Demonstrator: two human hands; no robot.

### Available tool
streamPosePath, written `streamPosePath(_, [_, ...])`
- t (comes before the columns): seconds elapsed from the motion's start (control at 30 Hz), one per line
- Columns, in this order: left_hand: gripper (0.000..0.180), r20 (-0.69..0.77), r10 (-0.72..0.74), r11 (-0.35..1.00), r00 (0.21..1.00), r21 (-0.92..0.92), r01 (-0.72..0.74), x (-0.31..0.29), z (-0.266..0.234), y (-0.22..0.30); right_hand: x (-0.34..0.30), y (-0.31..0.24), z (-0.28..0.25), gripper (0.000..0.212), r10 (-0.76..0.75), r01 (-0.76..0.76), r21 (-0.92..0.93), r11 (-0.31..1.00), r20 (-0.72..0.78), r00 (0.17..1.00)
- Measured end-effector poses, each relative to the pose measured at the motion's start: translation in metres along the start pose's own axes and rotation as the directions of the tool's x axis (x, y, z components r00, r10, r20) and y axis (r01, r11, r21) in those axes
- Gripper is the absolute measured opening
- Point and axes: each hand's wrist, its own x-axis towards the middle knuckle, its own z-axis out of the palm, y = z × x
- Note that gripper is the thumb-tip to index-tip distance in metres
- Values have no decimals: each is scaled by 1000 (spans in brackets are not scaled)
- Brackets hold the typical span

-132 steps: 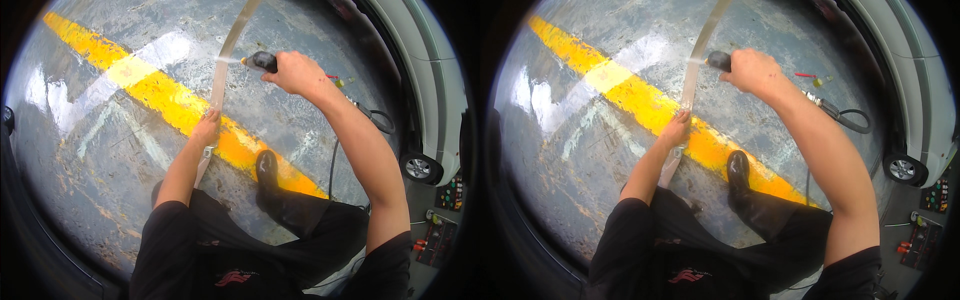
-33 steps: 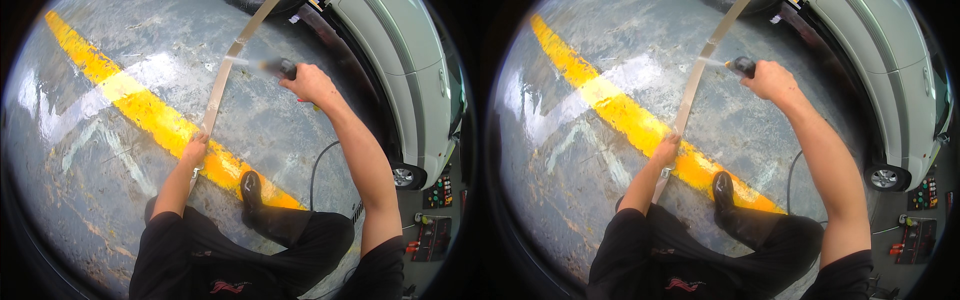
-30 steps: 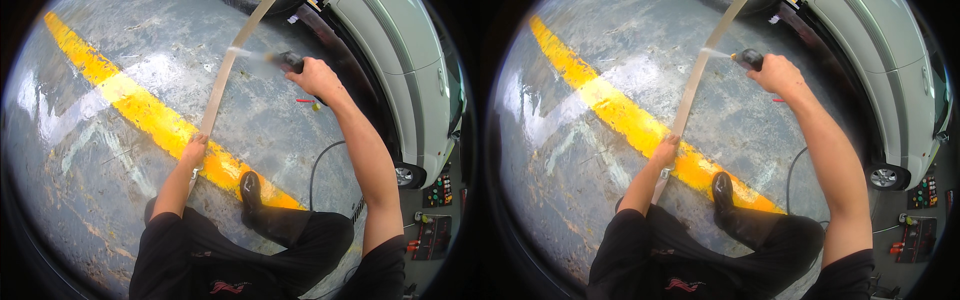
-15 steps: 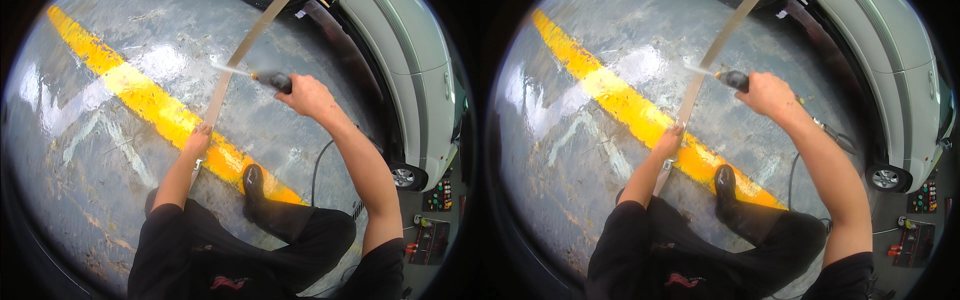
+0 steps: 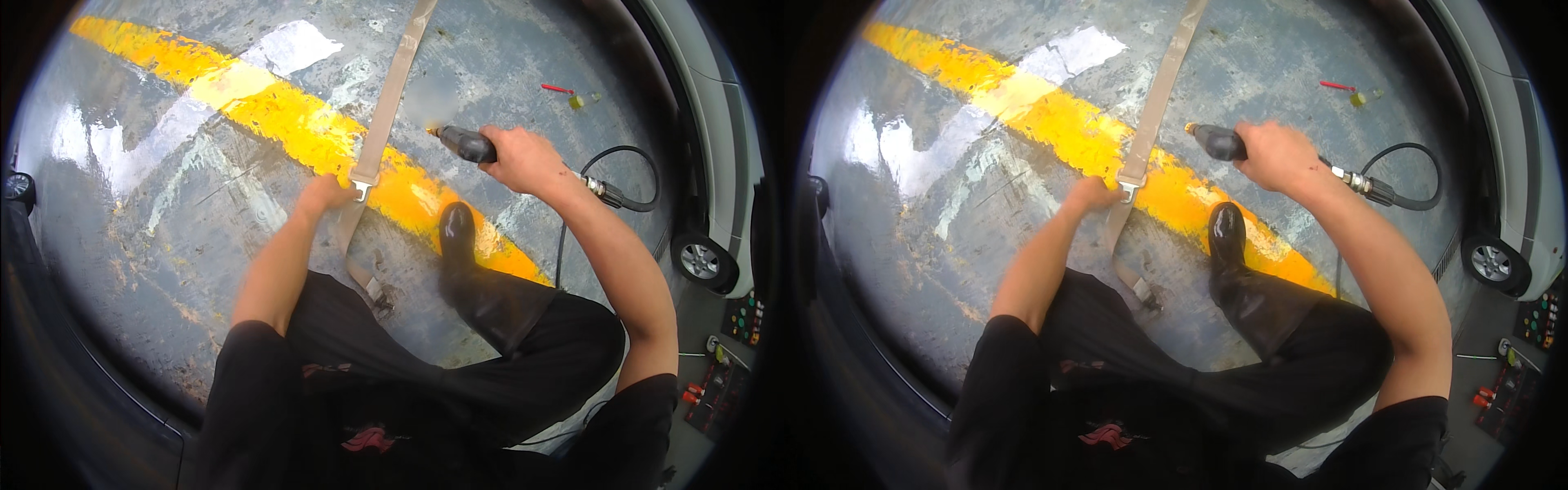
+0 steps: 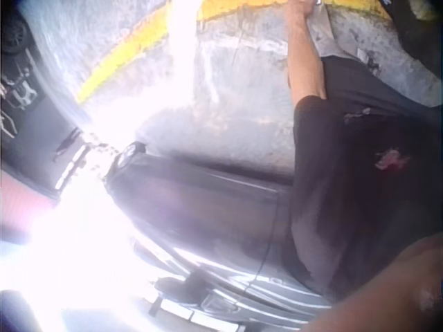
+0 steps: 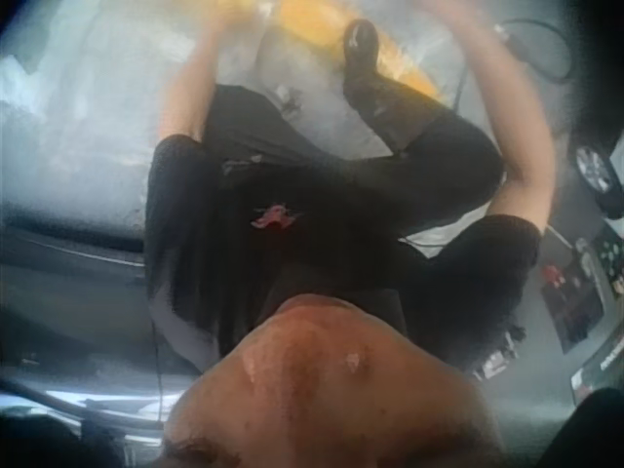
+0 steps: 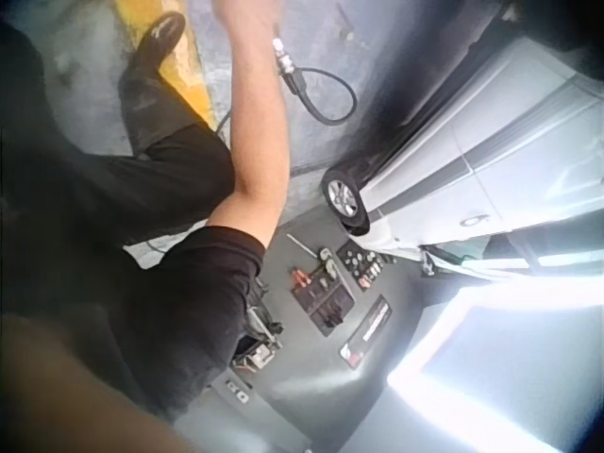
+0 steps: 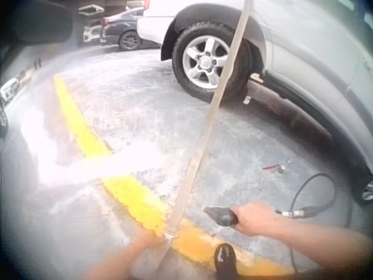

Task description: The person removes a seatbelt from a white car, then uses a high-pressure water spray gun to clean the fabric. After rinsing, the person uses a toothbrush to scrub the metal buckle and the ends of the seatbelt.

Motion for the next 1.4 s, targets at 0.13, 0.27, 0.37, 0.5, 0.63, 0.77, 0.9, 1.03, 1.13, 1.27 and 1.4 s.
streamPosePath(0.13, [58, -41, -25, 999, 999, 27, 26, -41, 37, 36, 7, -2, 36, 26, -89, 88, 24, 996, 48, 995])
streamPosePath(0.27, [57, -274, -63, 997, 960, -62, 48, -29, 76, 20, 9, -30, 46, 27, -151, 146, 50, 988, 98, 984])
streamPosePath(0.37, [60, -172, -87, 974, 981, -222, 48, -19, 63, 30, 11, -31, 50, 28, -136, 127, 77, 989, 125, 983])
streamPosePath(0.5, [61, -458, -35, 934, 888, -330, -133, 0, 37, 30, 16, -20, 47, 28, -104, 97, 66, 993, 112, 988])
streamPosePath(0.63, [62, -475, 42, 983, 879, -139, -122, 13, 36, 40, 17, -2, 55, 29, -81, 80, 18, 997, 79, 994])
streamPosePath(0.77, [63, -497, 30, 977, 867, -168, -130, 15, 36, 65, 20, 5, 92, 34, -155, 156, -18, 988, 60, 986])
streamPosePath(0.9, [51, -308, 11, 825, 951, -535, -183, 40, 38, 46, 27, -5, 154, 48, -256, 248, -89, 965, -83, 963])
streamPosePath(1.03, [28, 47, 20, 124, 999, -991, 44, 40, 25, 66, 26, 21, 204, 67, -169, 167, -23, 986, -168, 971])
streamPosePath(1.13, [36, 26, 178, -71, 984, -997, 40, 25, 9, 90, 20, 24, 230, 69, -99, 104, 16, 994, -185, 978])
streamPosePath(1.27, [45, -94, 548, -262, 831, -963, 63, 18, -3, 74, 37, -25, 207, 60, -55, 165, 443, 881, -250, 967])
streamPosePath(1.4, [44, -106, 332, -223, 938, -974, -31, 21, -8, 112, 86, -64, 211, 47, 212, -116, 960, 255, 62, 975])
